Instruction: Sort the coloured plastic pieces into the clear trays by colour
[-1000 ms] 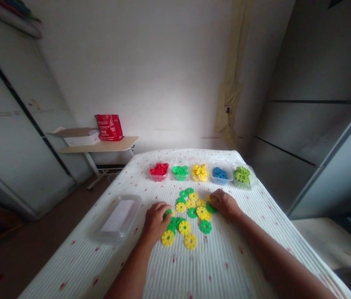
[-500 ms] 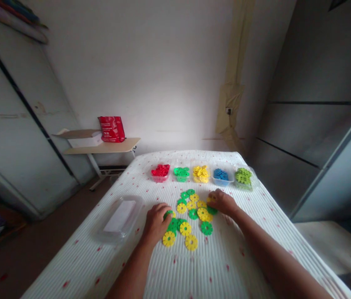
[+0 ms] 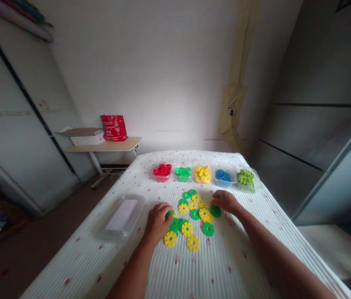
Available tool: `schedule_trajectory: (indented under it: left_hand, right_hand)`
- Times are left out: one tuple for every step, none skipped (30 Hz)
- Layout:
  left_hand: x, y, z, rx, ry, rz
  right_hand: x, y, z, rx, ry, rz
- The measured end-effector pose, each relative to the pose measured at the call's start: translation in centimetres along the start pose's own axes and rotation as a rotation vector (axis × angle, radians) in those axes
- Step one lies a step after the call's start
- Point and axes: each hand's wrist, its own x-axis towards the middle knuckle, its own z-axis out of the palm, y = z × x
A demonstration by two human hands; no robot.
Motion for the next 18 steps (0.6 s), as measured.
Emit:
schedule_trajectory:
  left_hand:
    - [0.0, 0.0, 0.0, 0.003, -0.003, -0.002]
    - [0.0, -0.1, 0.1, 0.004, -0.006, -0.003]
    - [0.1, -0.1, 0.1, 0.005, -0.009, -0.002]
    - [0.1, -0.2, 0.2, 0.005, -0.011, 0.000]
    - [0.1, -0.2, 0.2, 0.004, -0.013, 0.003]
    - [0.1, -0.3, 0.2, 0.003, -0.012, 0.005]
    - [0.1, -0.3, 0.3, 0.003, -0.010, 0.008]
    - [0.0, -0.4, 0.3, 0.002, -0.007, 0.009]
    - [0.0, -0.4, 0.3, 0.000, -0.002, 0.010]
    - [0.0, -0.5, 0.4, -0.003, 0.002, 0.011]
    - [0.0, -0.5, 0.4, -0.007, 0.005, 0.012]
    - [-0.1, -0.6, 0.4, -0.011, 0.007, 0.011]
    - [-0.1, -0.6, 0.5, -0.016, 0.008, 0.011]
    - [-0.1, -0.7, 0.5, -0.020, 0.007, 0.010]
    - [-0.1, -0.8, 0.5, -0.024, 0.007, 0.010]
    - [-0.1, -0.8, 0.5, -0.027, 0.006, 0.010]
    - [-0.1, -0.8, 0.5, -0.028, 0.006, 0.009]
    - [-0.1, -0.8, 0.5, -0.028, 0.006, 0.009]
  right_hand:
    - [0.2, -0.2, -0.1, 0.011, -0.003, 0.000]
    - [0.5, -0.6, -0.2, 0.019, -0.003, -0.006]
    - [0.7, -1.1, -0.2, 0.025, -0.001, -0.018]
    - [0.9, -1.8, -0.1, 0.028, 0.002, -0.034]
    - [1.2, -2.5, 0.1, 0.029, 0.006, -0.050]
    - [1.4, -3.3, 0.3, 0.027, 0.010, -0.063]
    - [1.6, -4.2, 0.7, 0.022, 0.013, -0.071]
    - [1.8, -5.0, 1.1, 0.014, 0.013, -0.073]
    - [1.9, -5.7, 1.5, 0.003, 0.013, -0.069]
    - [2.0, -6.3, 1.9, -0.011, 0.011, -0.062]
    - [2.1, -6.9, 2.2, -0.026, 0.008, -0.054]
    - [2.2, -7.2, 2.5, -0.039, 0.005, -0.049]
    - [2.2, -7.5, 2.7, -0.050, 0.001, -0.047]
    - [2.3, -7.6, 2.7, -0.057, -0.003, -0.050]
    - [2.3, -7.6, 2.7, -0.060, -0.008, -0.057]
    - [2.4, -7.4, 2.6, -0.057, -0.014, -0.067]
    - [2.5, -7.2, 2.5, -0.050, -0.019, -0.077]
    - [2.6, -6.9, 2.3, -0.037, -0.024, -0.088]
